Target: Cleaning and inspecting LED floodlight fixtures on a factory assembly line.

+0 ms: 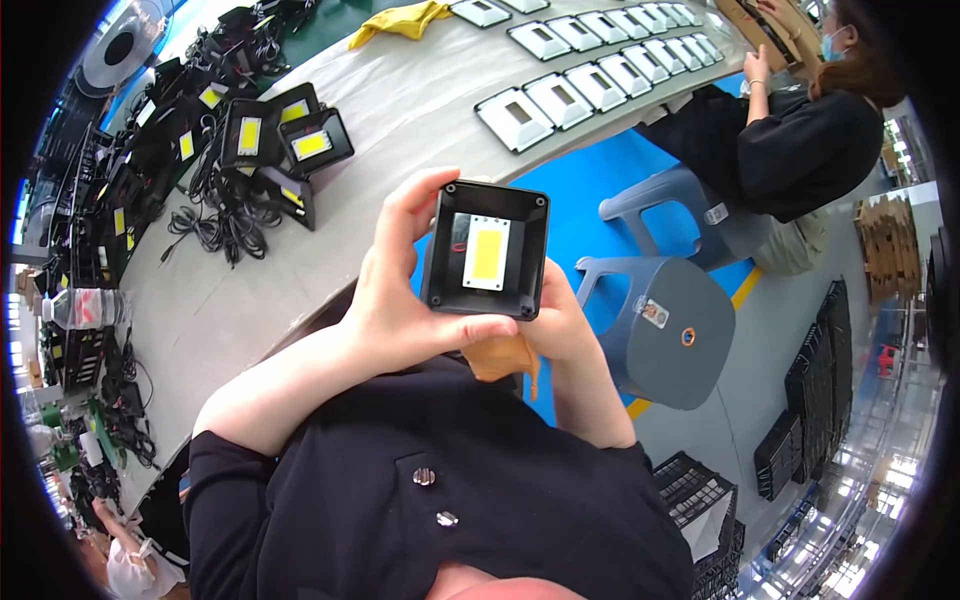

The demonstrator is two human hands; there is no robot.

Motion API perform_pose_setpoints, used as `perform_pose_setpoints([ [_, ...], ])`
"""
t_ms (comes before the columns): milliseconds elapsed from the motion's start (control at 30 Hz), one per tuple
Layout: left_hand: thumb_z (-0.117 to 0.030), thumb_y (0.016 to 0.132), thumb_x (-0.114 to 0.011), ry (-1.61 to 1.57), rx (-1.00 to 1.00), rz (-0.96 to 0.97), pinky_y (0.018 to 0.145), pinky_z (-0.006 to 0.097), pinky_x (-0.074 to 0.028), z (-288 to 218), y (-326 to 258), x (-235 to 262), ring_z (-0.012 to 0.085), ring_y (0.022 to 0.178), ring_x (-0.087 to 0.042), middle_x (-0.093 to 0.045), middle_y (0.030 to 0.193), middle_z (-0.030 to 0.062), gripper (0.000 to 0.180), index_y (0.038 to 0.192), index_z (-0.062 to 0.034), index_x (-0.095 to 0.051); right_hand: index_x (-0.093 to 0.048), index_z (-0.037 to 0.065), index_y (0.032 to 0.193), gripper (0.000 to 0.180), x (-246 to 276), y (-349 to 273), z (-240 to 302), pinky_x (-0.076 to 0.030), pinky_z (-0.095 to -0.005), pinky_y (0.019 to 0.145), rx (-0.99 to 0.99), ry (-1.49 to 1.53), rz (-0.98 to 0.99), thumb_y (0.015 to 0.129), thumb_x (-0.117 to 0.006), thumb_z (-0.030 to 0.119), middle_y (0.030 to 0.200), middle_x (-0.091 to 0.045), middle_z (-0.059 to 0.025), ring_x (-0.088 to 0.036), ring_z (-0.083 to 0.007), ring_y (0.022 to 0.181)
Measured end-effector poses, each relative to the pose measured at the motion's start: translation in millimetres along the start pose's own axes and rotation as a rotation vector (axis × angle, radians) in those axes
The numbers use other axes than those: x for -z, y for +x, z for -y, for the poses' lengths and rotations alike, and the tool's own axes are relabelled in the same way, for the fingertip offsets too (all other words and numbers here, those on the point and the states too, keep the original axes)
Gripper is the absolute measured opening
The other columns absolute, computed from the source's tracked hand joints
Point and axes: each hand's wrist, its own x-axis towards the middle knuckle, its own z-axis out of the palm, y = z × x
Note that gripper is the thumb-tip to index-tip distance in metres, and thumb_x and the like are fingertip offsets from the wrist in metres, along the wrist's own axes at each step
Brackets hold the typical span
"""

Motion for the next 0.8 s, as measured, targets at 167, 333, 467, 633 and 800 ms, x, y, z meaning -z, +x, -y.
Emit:
perform_pose_setpoints([
  [167,-0.049,0.061,-0.087,0.162,-0.056,0.221,0.112,0.044,-0.027,22.0,38.0,3.1,0.0339,0.137,-0.030,-0.029,0.145,0.0240,0.122,0.145,0.0003,-0.015,-0.053,-0.001,0.120,0.033,35.3,-18.0,7.8,-0.052,-0.0267,0.080,0.028,0.014,-0.273,0.093,-0.062,0.016,0.105,-0.065,-0.0072,-0.064,-0.0134,0.093],
  [333,-0.053,0.066,-0.077,0.798,-0.009,0.010,0.112,0.048,-0.021,62.3,101.5,-0.3,0.0361,0.136,-0.030,-0.031,0.145,0.0238,0.113,0.146,-0.0023,-0.016,-0.057,-0.002,0.112,0.024,49.9,-27.1,35.8,-0.051,-0.0216,0.068,0.099,-0.372,-0.505,0.095,-0.059,0.015,0.095,-0.065,-0.0045,-0.063,-0.0091,0.079],
  [467,-0.045,0.069,-0.076,0.981,0.069,-0.061,0.111,0.046,-0.024,84.8,117.6,-8.8,0.0318,0.133,-0.036,-0.044,0.136,0.0209,0.102,0.144,-0.0028,-0.021,-0.053,-0.006,0.125,0.037,45.6,-27.1,37.8,-0.049,-0.0221,0.076,0.081,-0.536,-0.599,0.093,-0.062,0.011,0.105,-0.063,-0.0072,-0.059,-0.0081,0.089],
  [633,-0.037,0.069,-0.076,0.906,0.088,-0.133,0.107,0.042,-0.032,81.8,88.7,7.6,0.0334,0.125,-0.044,-0.050,0.129,0.0192,0.095,0.142,-0.0033,-0.025,-0.053,-0.008,0.123,0.037,29.6,-24.1,38.5,-0.048,-0.0217,0.074,0.089,-0.672,-0.627,0.090,-0.063,0.008,0.099,-0.062,-0.0064,-0.058,-0.0080,0.086],
  [800,-0.021,0.067,-0.078,0.843,0.025,-0.133,0.099,0.041,-0.042,60.1,-7.7,58.2,0.0349,0.117,-0.051,-0.054,0.126,0.0172,0.092,0.142,-0.0053,-0.027,-0.057,-0.006,0.118,0.034,8.4,-8.2,43.0,-0.048,-0.0236,0.074,0.105,-0.859,-0.451,0.086,-0.063,0.004,0.097,-0.059,-0.0055,-0.057,-0.0096,0.083],
])
